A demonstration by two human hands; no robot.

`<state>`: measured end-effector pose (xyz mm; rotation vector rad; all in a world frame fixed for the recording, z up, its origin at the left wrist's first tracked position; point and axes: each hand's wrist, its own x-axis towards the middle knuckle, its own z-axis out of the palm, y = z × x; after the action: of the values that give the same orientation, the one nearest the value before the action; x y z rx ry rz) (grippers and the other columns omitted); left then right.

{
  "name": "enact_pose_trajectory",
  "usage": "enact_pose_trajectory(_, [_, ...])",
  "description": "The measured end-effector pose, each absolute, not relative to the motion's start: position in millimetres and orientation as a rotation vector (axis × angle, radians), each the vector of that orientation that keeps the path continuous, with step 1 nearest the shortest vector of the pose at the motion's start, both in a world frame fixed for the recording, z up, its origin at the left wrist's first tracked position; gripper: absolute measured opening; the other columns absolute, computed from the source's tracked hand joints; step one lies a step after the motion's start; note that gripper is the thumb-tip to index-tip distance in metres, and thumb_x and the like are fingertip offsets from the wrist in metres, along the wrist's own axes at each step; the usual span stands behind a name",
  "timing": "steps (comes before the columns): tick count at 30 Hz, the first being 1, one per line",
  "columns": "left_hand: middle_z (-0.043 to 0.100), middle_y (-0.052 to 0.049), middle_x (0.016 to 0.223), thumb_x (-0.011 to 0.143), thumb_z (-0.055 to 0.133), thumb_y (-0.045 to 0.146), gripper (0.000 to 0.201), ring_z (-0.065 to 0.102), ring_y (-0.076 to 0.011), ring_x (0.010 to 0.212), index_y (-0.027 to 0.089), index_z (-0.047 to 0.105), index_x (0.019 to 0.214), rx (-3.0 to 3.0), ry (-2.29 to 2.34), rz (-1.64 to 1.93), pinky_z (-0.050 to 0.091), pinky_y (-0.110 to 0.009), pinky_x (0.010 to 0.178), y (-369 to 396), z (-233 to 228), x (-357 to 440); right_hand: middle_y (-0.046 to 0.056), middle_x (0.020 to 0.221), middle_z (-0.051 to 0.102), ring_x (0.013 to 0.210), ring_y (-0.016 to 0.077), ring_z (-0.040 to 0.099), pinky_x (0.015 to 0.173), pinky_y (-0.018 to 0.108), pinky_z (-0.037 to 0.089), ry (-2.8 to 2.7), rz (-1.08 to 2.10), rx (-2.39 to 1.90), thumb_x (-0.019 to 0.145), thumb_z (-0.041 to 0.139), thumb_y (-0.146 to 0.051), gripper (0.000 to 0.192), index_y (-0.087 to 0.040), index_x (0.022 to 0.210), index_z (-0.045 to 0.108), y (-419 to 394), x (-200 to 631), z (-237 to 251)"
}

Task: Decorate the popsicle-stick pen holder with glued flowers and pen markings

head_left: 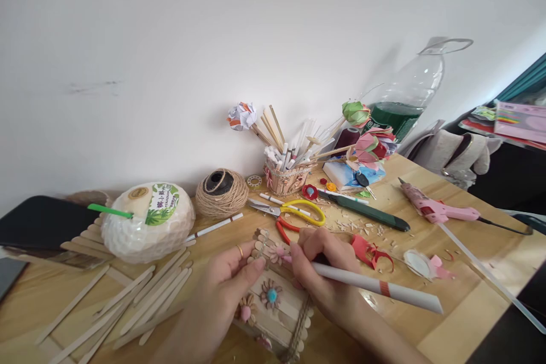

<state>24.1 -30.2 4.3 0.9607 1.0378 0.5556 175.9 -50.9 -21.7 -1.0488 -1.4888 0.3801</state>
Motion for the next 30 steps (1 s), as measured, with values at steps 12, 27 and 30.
enact_pose_trajectory(12, [0.061,-0.001,0.061,0.067,0.069,0.045,0.044,0.043,-0.0067,0.044,0.017,0.068,0.1,0.932,1.064,0.575,0.028,-0.013,0.036,-30.9,4.4,24.2,-0.008,0.045,0.036,0.04,0.0083,0.033,0.04,0.023,0.027,-1.406,0.487,-1.036,0.082,0.047,-0.012,0.03,-0.022,0.061,0.029,-51.0,177.3,-21.3])
enact_pose_trajectory(27, [0.06,-0.001,0.061,0.063,0.071,0.047,0.049,0.042,-0.0071,0.045,0.017,0.068,0.101,0.947,1.108,0.57,0.028,-0.014,0.037,-31.1,6.6,25.2,-0.007,0.045,0.04,0.04,0.0076,0.033,0.04,0.021,0.027,-1.527,0.427,-1.069,0.081,0.05,-0.012,0.032,-0.022,0.059,0.028,-52.2,178.2,-20.2])
enact_pose_trajectory(30, [0.061,-0.001,0.062,0.063,0.071,0.046,0.047,0.043,-0.0074,0.045,0.017,0.068,0.101,0.939,1.124,0.58,0.027,-0.014,0.036,-31.5,6.7,25.7,-0.008,0.045,0.041,0.039,0.0074,0.034,0.04,0.021,0.027,-1.532,0.458,-1.046,0.081,0.05,-0.011,0.032,-0.022,0.06,0.029,-52.9,179.1,-20.1])
